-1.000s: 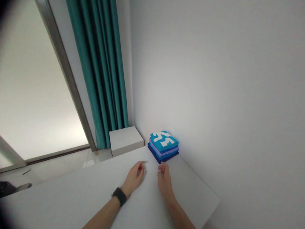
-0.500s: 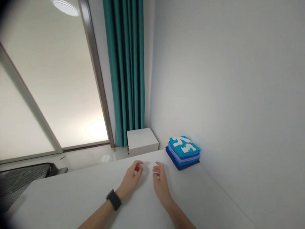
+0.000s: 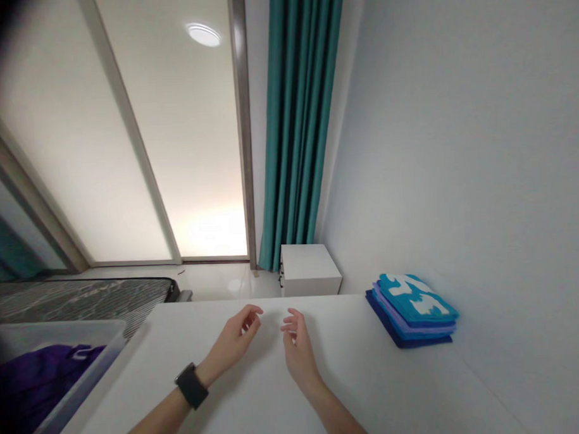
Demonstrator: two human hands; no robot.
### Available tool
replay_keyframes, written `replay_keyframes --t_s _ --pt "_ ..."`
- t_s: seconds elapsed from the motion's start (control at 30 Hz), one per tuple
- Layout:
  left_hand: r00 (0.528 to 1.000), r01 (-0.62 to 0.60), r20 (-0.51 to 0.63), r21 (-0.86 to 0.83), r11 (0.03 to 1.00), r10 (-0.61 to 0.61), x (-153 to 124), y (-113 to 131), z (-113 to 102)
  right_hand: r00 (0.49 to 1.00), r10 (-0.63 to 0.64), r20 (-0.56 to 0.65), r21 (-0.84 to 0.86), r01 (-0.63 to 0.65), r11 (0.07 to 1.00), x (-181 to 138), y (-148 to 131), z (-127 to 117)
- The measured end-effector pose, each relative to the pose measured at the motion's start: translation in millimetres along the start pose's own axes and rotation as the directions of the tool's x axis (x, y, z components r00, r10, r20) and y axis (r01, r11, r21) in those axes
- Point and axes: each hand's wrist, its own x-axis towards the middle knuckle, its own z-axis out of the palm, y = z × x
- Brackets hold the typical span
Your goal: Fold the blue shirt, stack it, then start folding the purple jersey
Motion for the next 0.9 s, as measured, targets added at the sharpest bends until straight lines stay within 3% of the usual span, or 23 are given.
replay_keyframes --t_s 0.37,0.57,0.63,0.7,0.83,0.9 --pt "0.997 0.081 -0.035 0.305 0.949 -0.074 -49 -19 -119 0.957 -0.077 0.279 0.088 0.055 0.995 -5 -21 121" --pt "0.992 0.115 -0.102 0.431 0.895 -0.078 -81 -46 -185 0.875 -0.122 0.468 0.094 0.088 0.992 -21 -34 188" --pt "0.989 0.136 -0.115 0.484 0.864 -0.091 -96 -55 -212 0.823 -0.144 0.550 0.059 0.134 0.989 -27 -40 207" --pt "0.990 0.139 -0.098 0.539 0.831 -0.102 -113 -63 -240 0.735 -0.201 0.648 0.021 0.247 0.969 -32 -47 225" --pt "0.992 0.113 -0.026 0.644 0.756 -0.126 -151 -86 -295 0.458 -0.384 0.802 0.014 0.628 0.778 -42 -64 260" --pt "0.986 0.138 -0.034 0.710 0.690 -0.161 -169 -102 -317 0.377 -0.421 0.825 0.012 0.732 0.681 -46 -71 277"
